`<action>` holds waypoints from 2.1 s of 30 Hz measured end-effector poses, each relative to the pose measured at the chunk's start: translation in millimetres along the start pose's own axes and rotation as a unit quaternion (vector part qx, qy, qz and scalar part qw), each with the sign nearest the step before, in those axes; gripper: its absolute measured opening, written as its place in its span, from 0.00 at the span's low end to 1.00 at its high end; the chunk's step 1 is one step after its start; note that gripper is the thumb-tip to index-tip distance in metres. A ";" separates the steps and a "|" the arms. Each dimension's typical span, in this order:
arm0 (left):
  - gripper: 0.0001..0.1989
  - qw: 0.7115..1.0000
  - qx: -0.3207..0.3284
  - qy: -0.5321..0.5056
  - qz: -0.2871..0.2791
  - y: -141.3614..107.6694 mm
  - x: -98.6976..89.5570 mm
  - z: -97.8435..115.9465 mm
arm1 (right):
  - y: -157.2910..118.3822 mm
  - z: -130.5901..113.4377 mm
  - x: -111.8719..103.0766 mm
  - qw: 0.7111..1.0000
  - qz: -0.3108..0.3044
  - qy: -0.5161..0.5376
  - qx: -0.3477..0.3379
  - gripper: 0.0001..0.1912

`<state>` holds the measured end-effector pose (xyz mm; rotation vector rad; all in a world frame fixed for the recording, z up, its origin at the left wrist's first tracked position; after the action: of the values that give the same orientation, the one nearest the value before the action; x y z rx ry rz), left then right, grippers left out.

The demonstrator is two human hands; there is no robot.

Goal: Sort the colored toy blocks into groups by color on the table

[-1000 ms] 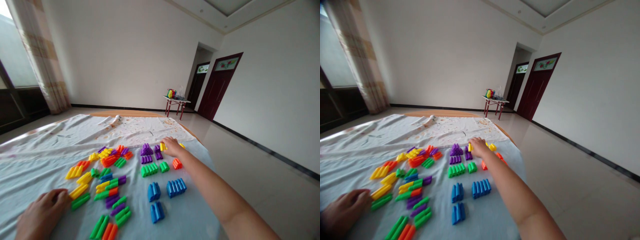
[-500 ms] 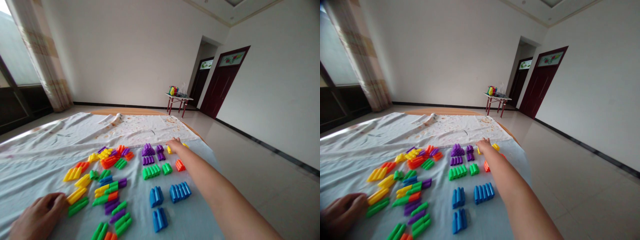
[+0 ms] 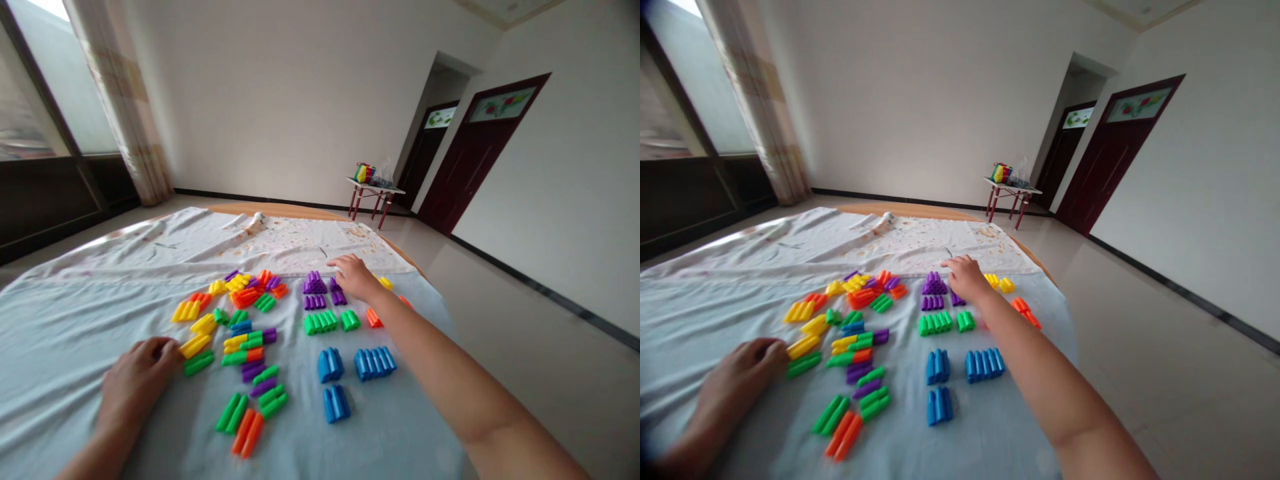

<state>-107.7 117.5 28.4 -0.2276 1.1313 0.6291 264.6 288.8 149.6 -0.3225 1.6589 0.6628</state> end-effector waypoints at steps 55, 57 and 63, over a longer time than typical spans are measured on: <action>0.25 0.918 0.150 -0.354 -0.093 -51.1 -56.5 91.4 | -94.4 -169.6 83.4 0.780 0.063 0.620 0.054 0.18; 0.23 0.895 0.151 -0.390 -0.154 -64.5 -47.6 109.2 | -95.4 -167.6 79.9 0.774 0.060 0.629 0.047 0.18; 0.22 0.827 -0.024 -0.558 -0.069 -60.7 -30.1 98.6 | -96.9 -159.5 75.7 0.780 0.093 0.617 0.054 0.19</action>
<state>-5.2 104.8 88.7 0.0410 -0.0438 0.5230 174.5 129.6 65.1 -0.5808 3.0148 0.4866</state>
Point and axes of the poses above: each hand's wrist, its own y-axis towards the middle knuckle, its own x-axis out of the palm, z = x × y, the point moved 1 cm from there along y, towards the middle knuckle, and after that the axes turned 1 degree about -y, right-handed, at the moved point
